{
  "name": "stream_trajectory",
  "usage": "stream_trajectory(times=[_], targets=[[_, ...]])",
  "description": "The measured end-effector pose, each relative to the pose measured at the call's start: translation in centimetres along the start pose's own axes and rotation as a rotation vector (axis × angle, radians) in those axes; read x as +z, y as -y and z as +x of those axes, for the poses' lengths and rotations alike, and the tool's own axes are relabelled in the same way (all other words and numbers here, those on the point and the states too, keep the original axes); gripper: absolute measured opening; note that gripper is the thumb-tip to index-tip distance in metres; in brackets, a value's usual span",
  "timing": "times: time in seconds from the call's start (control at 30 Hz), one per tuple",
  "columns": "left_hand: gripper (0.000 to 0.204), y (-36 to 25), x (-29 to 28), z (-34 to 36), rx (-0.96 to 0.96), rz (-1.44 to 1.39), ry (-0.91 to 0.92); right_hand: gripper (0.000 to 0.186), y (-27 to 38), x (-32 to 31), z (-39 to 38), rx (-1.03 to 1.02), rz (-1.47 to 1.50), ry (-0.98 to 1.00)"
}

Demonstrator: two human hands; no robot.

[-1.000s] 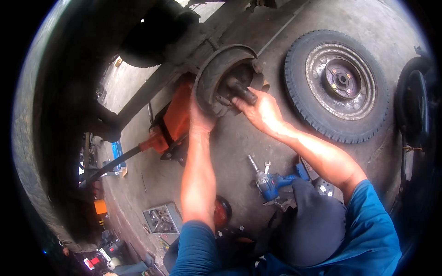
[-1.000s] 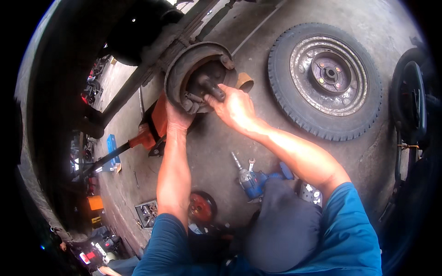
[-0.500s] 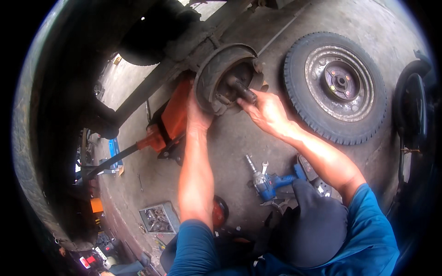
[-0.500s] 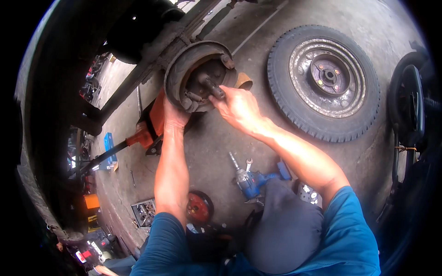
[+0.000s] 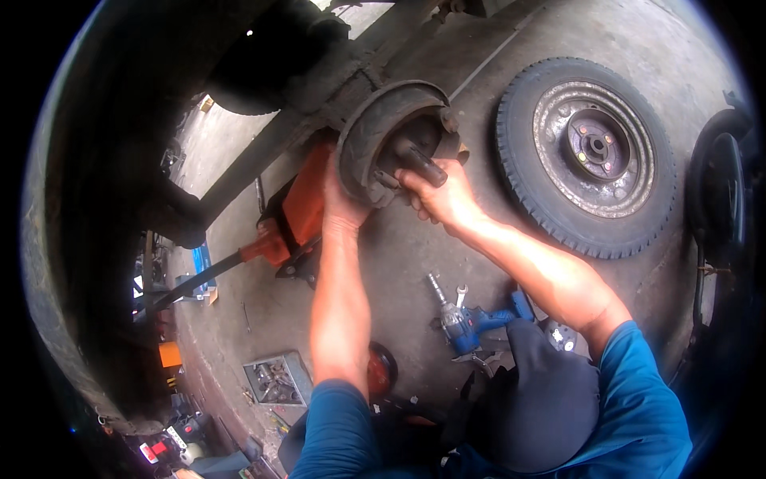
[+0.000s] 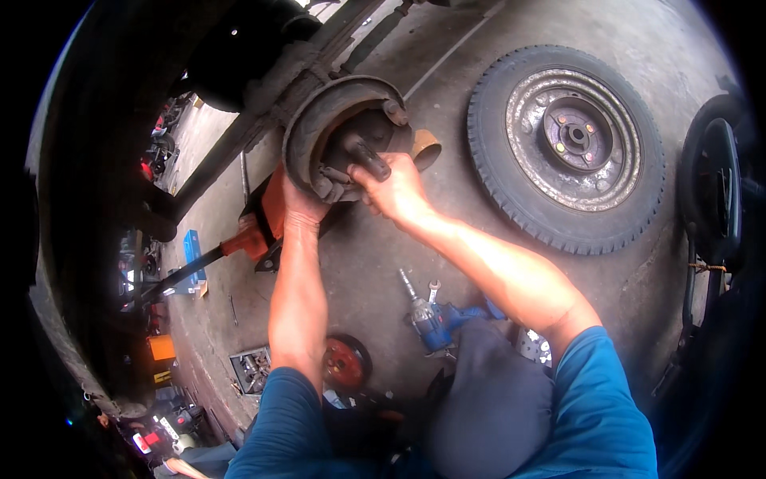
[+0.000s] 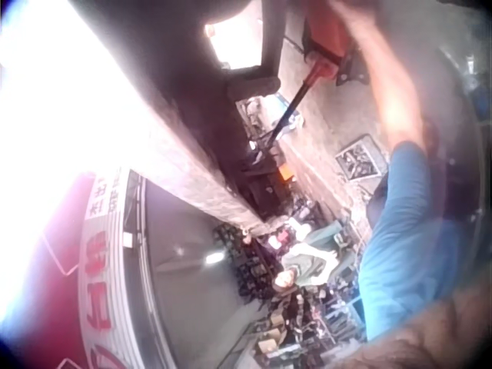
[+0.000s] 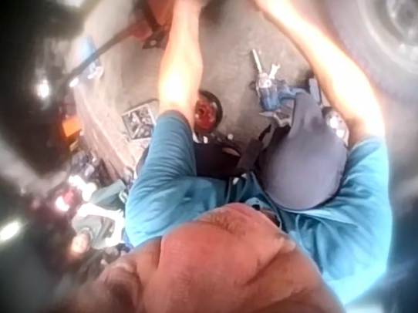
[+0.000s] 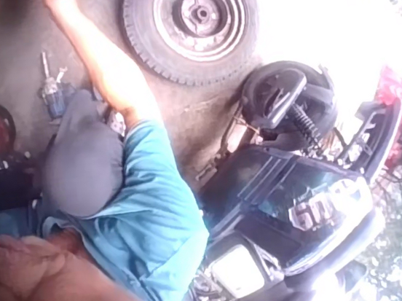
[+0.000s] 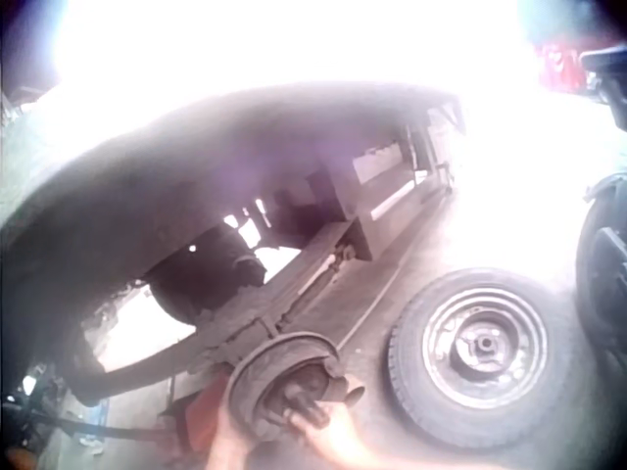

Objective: The person removes a wheel from the axle of a vehicle by hand, separates the brake drum, and disassembles components of the axle and brake assembly using hand tools and an impact wrench.

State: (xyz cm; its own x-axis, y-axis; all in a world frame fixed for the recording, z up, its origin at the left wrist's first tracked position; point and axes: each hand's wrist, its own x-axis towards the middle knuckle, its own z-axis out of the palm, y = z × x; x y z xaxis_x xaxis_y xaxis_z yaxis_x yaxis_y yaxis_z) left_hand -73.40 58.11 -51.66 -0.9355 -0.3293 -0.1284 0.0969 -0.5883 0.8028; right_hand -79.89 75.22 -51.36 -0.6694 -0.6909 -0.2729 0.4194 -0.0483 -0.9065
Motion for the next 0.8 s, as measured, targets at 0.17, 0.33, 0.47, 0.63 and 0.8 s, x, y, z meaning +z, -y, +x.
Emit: stream_trajectory(times=[0.17,0.33,0.47,0.63,0.8], targets=[[0.056,0.6,1.2,-0.3,0.062,0.067,-0.115,0.021,-1.4,-0.2,1.0,-0.126,-0.037,-0.051],[0.060,1.1,-1.2,-0.1,0.044,-0.205,0.265,0.022,-1.0,0.2,1.1,-0.087,-0.052,-0.067],[0.060,2.8,-1.1,0.4,0.195,-0.046,-0.112,0.023,-1.5,0.2,1.4,-0.090,-0.118,-0.078],[0.061,2.9,-0.8,0.4,0.197,-0.131,-0.101,0.025,-1.3,0.4,1.1,-0.143,-0.153,-0.100],[0.062,2.6,-0.1,-0.5,0.113,-0.140,-0.103,0.027,-2.5,0.7,-0.7,-0.131,-0.082,-0.110]])
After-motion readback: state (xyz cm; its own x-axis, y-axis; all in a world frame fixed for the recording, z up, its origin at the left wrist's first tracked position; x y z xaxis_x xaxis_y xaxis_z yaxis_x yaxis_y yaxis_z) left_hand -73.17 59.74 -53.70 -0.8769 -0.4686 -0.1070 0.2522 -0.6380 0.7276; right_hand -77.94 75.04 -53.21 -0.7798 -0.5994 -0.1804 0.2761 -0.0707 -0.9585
